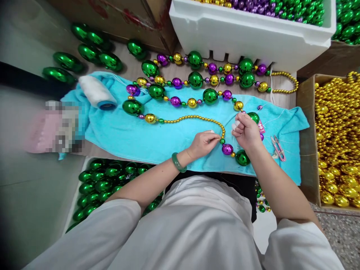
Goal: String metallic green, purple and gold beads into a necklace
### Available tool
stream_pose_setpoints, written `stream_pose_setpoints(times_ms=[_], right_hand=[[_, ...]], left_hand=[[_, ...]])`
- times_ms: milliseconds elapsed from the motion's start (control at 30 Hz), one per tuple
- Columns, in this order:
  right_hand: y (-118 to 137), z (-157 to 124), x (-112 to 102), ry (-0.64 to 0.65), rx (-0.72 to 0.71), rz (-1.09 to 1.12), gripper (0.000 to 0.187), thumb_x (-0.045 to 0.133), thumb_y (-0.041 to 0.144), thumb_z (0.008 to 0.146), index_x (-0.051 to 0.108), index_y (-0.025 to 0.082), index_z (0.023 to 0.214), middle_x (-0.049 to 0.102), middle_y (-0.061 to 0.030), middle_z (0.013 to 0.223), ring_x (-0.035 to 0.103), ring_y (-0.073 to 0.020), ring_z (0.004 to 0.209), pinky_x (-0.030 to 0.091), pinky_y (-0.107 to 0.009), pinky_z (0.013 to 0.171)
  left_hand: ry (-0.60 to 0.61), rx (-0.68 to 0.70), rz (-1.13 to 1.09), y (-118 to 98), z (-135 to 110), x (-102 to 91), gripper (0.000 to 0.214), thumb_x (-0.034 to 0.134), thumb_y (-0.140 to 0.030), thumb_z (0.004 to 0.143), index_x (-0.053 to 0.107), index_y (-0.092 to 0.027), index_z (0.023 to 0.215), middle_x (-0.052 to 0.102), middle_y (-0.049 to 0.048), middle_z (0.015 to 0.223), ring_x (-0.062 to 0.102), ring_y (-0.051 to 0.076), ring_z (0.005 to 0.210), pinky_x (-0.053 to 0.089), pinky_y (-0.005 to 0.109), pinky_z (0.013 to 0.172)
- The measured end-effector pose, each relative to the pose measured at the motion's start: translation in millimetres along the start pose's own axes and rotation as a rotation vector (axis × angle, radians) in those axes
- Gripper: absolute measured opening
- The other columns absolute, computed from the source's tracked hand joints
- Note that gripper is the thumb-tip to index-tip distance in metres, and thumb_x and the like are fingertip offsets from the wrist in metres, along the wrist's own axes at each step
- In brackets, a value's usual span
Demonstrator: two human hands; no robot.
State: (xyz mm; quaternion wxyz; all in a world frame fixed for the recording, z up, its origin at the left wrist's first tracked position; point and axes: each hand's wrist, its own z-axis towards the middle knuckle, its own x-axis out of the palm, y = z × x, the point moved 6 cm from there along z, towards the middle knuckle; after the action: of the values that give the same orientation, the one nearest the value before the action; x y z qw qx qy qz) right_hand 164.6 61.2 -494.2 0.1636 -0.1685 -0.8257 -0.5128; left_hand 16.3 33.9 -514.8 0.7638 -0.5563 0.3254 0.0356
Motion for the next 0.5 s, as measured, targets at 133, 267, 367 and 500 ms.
stream_pose_setpoints(times_ms=[133, 267, 367, 500], right_hand=[[11, 6, -5, -0.043, -0.005, -0.033, 0.028, 0.075, 0.028, 0.065, 0.049, 0.02, 0.066, 0.015, 0.0109, 0.047, 0.014, -0.0045, 0.041, 0.017, -0.015, 0.036], [13, 13, -11, -0.057, -0.002, -0.03, 0.029, 0.074, 0.024, 0.064, 0.045, 0.02, 0.064, 0.014, 0.0106, 0.046, 0.015, -0.0044, 0.039, 0.019, -0.015, 0.035], [9, 15, -15, -0.083, -0.004, 0.033, 0.03, 0.073, 0.023, 0.064, 0.044, 0.02, 0.062, 0.016, 0.0104, 0.044, 0.018, -0.0042, 0.038, 0.027, -0.016, 0.036], [5, 14, -16, -0.124, -0.02, 0.114, 0.028, 0.072, 0.019, 0.066, 0.045, 0.02, 0.062, 0.024, 0.01, 0.043, 0.026, -0.0042, 0.039, 0.051, -0.023, 0.052]], left_hand=[[0.051, 0.041, 0.021, -5, 2, 0.7, 0.022, 0.052, -0.021, 0.091, 0.073, -0.018, 0.085, 0.069, 0.0044, 0.078, 0.062, 0.015, 0.076, 0.045, 0.025, 0.069], [0.079, 0.038, 0.06, -4, 3, -1.0, 0.024, 0.051, -0.023, 0.093, 0.073, -0.019, 0.087, 0.07, 0.0045, 0.08, 0.063, 0.015, 0.079, 0.046, 0.025, 0.072], [0.074, 0.048, 0.067, -1, 3, -3.1, 0.024, 0.051, -0.022, 0.093, 0.073, -0.018, 0.086, 0.07, 0.0051, 0.08, 0.063, 0.016, 0.08, 0.046, 0.026, 0.073], [0.059, 0.065, 0.072, 3, 1, -4.4, 0.022, 0.052, -0.02, 0.092, 0.073, -0.016, 0.085, 0.071, 0.0053, 0.079, 0.064, 0.016, 0.081, 0.046, 0.026, 0.074]])
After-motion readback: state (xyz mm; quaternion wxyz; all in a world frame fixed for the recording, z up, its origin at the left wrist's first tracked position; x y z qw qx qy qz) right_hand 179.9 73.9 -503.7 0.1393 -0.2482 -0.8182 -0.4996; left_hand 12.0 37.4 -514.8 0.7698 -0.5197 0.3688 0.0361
